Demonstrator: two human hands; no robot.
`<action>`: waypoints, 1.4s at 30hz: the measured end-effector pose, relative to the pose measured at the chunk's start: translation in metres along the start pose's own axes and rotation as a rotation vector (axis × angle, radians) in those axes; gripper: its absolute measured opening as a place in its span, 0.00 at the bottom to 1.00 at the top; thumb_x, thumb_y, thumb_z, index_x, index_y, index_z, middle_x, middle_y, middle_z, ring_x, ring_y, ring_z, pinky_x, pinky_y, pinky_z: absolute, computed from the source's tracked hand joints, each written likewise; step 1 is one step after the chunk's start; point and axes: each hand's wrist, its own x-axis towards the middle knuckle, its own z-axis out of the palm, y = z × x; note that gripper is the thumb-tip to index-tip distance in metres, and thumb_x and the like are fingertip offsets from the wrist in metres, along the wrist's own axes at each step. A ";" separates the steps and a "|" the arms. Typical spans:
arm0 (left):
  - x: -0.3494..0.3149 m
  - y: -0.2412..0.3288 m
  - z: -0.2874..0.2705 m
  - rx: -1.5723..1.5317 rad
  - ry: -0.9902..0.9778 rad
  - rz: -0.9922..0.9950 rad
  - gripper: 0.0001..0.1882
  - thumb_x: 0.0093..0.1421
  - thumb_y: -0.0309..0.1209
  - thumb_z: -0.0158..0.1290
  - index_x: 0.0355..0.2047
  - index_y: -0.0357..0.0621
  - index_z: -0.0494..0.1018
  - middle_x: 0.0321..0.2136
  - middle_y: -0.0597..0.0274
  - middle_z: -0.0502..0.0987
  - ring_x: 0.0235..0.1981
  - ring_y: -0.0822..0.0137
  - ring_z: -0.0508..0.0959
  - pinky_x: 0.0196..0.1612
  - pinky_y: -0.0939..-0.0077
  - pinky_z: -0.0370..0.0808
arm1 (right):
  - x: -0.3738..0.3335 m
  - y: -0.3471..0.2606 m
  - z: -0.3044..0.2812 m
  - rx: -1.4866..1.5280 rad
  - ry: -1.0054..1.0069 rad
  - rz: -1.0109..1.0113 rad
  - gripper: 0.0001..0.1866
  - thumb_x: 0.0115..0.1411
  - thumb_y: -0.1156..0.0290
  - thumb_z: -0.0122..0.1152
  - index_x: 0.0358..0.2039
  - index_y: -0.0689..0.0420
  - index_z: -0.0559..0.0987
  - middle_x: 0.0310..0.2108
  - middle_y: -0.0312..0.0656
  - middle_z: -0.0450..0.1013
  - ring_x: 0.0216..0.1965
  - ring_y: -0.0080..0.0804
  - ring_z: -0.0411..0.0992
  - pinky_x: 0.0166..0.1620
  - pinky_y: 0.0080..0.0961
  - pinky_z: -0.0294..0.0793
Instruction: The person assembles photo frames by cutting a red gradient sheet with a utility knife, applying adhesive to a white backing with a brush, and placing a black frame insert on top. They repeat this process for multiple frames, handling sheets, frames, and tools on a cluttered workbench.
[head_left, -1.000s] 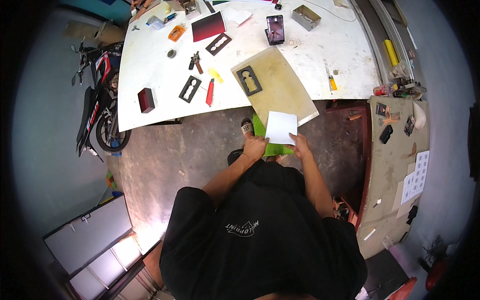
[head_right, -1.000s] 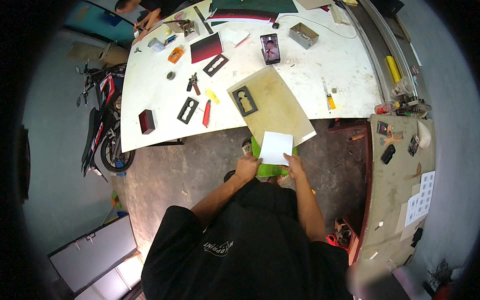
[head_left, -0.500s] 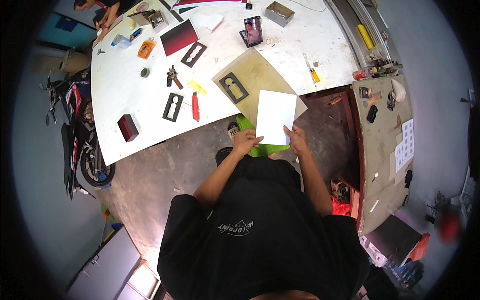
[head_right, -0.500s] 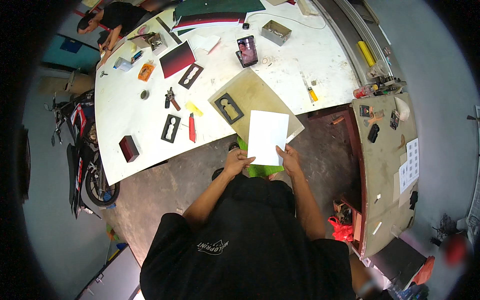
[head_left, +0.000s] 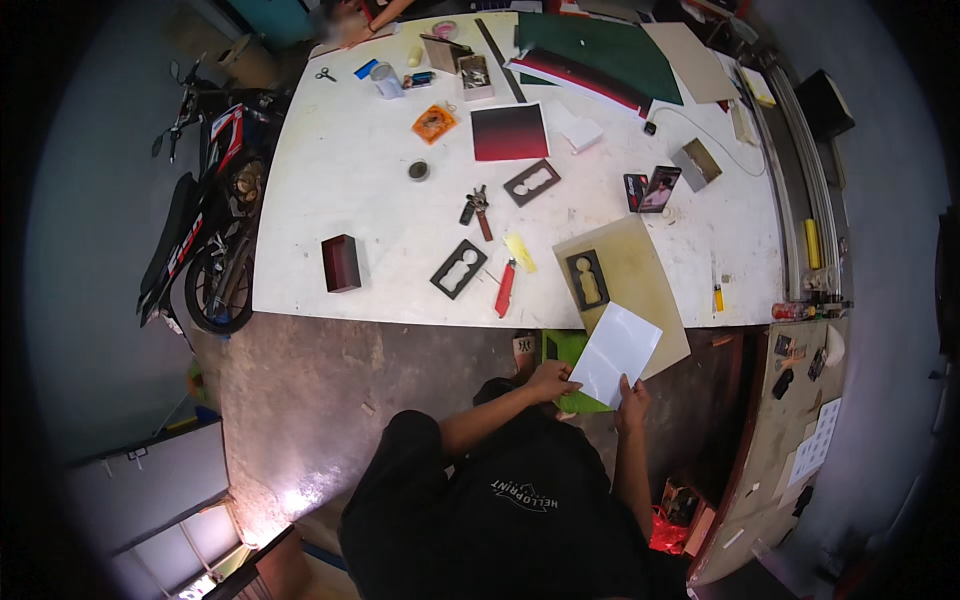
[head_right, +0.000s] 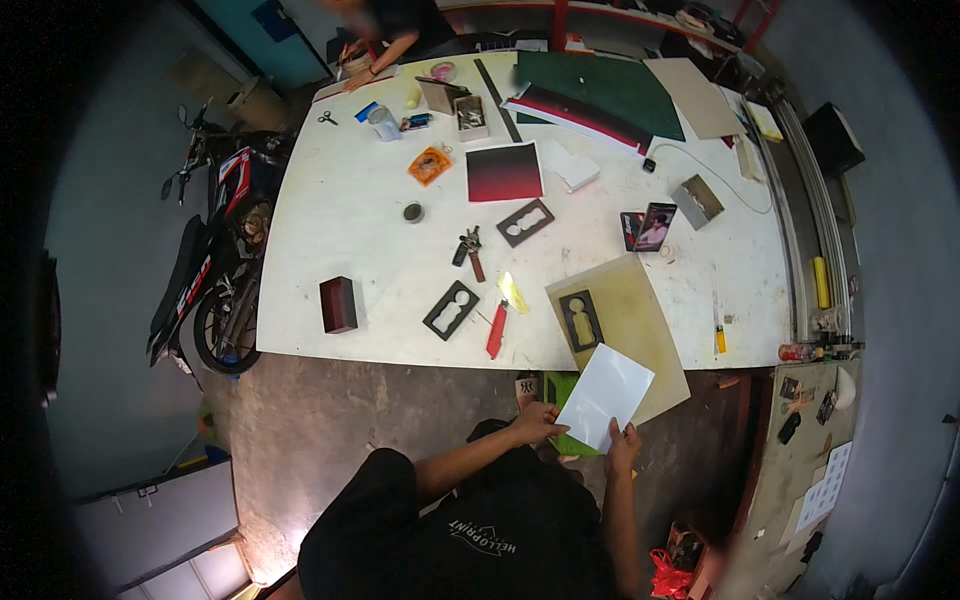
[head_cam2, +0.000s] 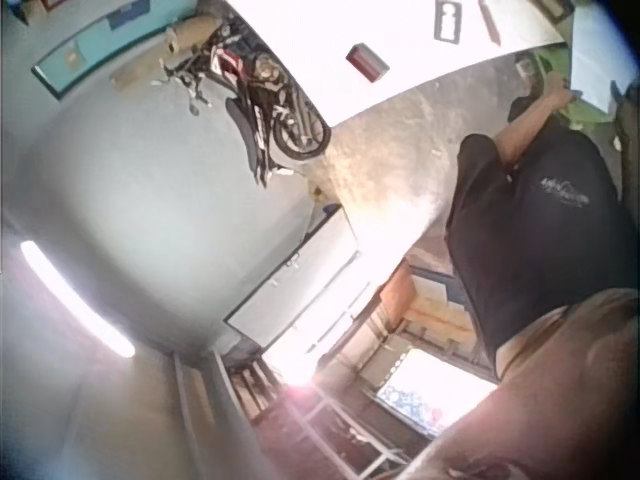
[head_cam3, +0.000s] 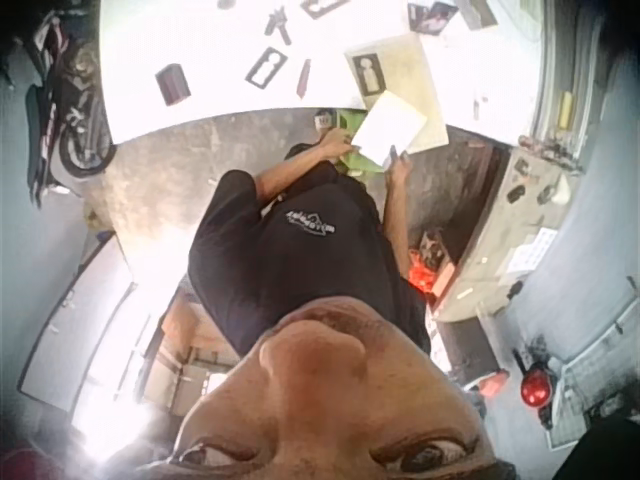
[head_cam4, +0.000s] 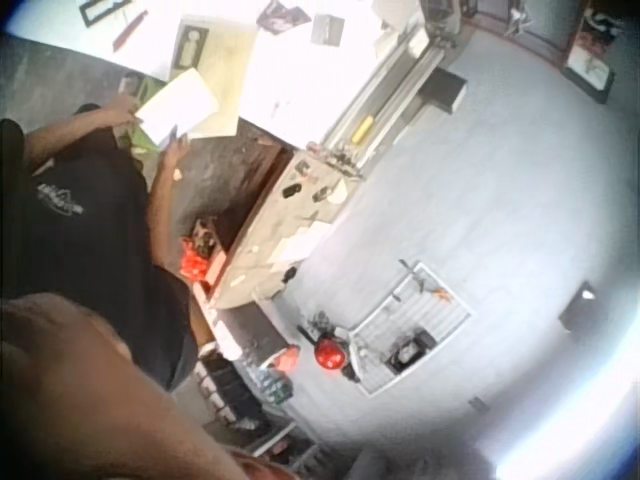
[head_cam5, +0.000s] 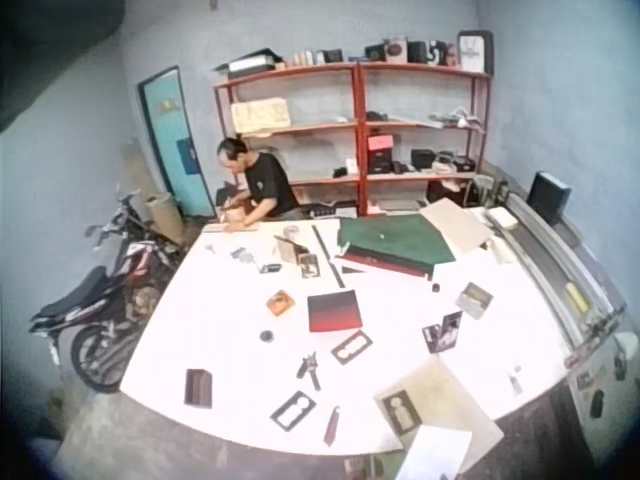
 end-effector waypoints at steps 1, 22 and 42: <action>-0.002 -0.001 -0.008 -0.013 0.008 -0.003 0.14 0.54 0.30 0.65 0.32 0.32 0.75 0.24 0.60 0.80 0.22 0.75 0.76 0.24 0.81 0.72 | -0.006 0.000 0.009 0.002 0.010 0.002 0.14 0.63 0.75 0.60 0.48 0.67 0.75 0.43 0.39 0.76 0.41 0.25 0.72 0.47 0.22 0.70; -0.230 -0.124 -0.144 -0.058 0.167 -0.046 0.13 0.57 0.21 0.60 0.42 0.29 0.73 0.35 0.52 0.79 0.34 0.65 0.81 0.38 0.76 0.81 | -0.204 0.195 0.119 0.228 -0.035 0.035 0.10 0.59 0.77 0.63 0.41 0.67 0.78 0.37 0.42 0.77 0.36 0.27 0.75 0.42 0.25 0.73; -0.325 -0.177 -0.348 -0.332 0.408 0.115 0.09 0.61 0.27 0.57 0.37 0.33 0.73 0.28 0.59 0.77 0.26 0.72 0.75 0.30 0.79 0.73 | -0.376 0.272 0.308 -0.089 -0.179 0.178 0.15 0.59 0.70 0.66 0.41 0.68 0.77 0.29 0.43 0.78 0.22 0.27 0.77 0.24 0.19 0.75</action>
